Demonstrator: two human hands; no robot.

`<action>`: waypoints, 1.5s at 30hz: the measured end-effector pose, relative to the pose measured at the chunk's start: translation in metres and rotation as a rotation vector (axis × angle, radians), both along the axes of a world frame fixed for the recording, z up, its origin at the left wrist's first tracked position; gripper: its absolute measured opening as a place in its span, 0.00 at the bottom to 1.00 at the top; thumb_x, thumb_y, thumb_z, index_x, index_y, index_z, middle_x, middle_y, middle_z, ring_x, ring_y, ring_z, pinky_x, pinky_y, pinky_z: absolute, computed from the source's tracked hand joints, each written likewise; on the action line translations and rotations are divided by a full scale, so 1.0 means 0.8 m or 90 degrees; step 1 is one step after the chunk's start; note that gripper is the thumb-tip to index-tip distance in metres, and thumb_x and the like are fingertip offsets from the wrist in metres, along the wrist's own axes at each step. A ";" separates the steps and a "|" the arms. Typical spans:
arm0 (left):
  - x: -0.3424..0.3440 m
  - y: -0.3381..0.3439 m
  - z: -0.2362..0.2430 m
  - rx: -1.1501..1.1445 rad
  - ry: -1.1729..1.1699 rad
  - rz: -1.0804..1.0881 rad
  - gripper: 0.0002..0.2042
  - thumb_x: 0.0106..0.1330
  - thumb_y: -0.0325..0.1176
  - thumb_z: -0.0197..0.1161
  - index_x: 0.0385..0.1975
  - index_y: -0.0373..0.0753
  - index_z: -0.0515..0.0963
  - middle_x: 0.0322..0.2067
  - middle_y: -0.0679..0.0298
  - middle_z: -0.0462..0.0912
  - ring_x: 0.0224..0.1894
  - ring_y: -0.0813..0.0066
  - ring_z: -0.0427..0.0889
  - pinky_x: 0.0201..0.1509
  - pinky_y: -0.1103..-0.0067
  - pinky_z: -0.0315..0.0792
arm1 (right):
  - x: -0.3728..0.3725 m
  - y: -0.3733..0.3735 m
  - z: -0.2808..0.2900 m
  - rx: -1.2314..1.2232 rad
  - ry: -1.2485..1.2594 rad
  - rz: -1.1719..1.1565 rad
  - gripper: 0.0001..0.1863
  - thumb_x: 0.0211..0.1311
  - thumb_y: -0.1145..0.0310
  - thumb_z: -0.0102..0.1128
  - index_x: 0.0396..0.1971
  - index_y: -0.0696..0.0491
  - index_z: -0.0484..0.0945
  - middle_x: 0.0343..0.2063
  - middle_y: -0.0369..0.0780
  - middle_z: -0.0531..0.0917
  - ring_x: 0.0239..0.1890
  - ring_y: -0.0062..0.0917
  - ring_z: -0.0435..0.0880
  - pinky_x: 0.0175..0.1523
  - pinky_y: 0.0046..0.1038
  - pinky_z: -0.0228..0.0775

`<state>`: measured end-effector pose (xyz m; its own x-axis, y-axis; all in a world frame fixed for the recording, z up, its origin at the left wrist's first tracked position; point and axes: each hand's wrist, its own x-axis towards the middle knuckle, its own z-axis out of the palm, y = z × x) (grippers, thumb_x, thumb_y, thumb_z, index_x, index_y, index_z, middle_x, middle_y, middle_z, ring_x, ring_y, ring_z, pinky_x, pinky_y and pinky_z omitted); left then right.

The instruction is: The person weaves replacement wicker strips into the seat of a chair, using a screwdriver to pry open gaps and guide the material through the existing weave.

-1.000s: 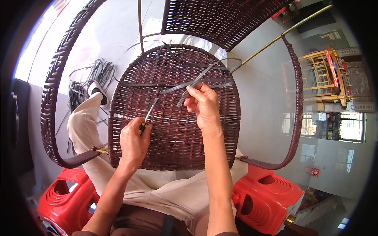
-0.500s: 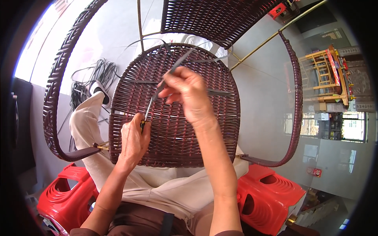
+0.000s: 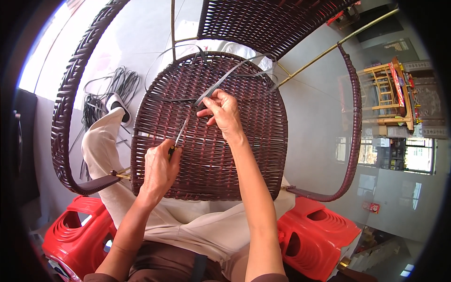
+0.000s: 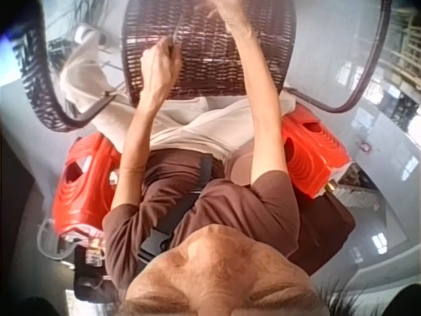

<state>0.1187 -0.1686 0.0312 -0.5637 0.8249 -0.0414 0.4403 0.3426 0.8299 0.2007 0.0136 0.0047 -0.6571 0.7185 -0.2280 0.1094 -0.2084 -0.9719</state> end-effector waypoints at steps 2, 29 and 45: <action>0.002 0.001 -0.001 -0.009 0.001 -0.004 0.05 0.55 0.24 0.57 0.23 0.29 0.71 0.12 0.49 0.69 0.15 0.51 0.70 0.19 0.71 0.62 | -0.005 0.006 -0.003 -0.006 0.017 -0.008 0.04 0.58 0.73 0.52 0.30 0.56 0.73 0.27 0.39 0.80 0.22 0.22 0.82 0.13 0.12 0.67; 0.014 -0.010 0.005 -0.044 -0.069 0.016 0.07 0.59 0.23 0.53 0.34 0.33 0.64 0.14 0.48 0.70 0.16 0.51 0.72 0.20 0.68 0.62 | 0.026 -0.017 0.091 -0.022 0.211 -0.175 0.02 0.56 0.75 0.54 0.25 0.54 0.75 0.17 0.37 0.79 0.17 0.17 0.79 0.16 0.12 0.65; 0.010 0.017 -0.015 -0.025 -0.019 0.006 0.07 0.57 0.24 0.52 0.29 0.33 0.61 0.15 0.46 0.72 0.21 0.45 0.74 0.22 0.60 0.66 | -0.008 -0.026 0.004 -0.046 0.078 -0.072 0.03 0.60 0.72 0.51 0.31 0.56 0.71 0.28 0.41 0.81 0.27 0.21 0.81 0.29 0.17 0.76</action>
<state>0.1268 -0.1550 0.0194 -0.5696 0.8169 -0.0909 0.4122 0.3796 0.8283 0.1945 -0.0074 0.0079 -0.5984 0.7745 -0.2052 -0.0367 -0.2823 -0.9586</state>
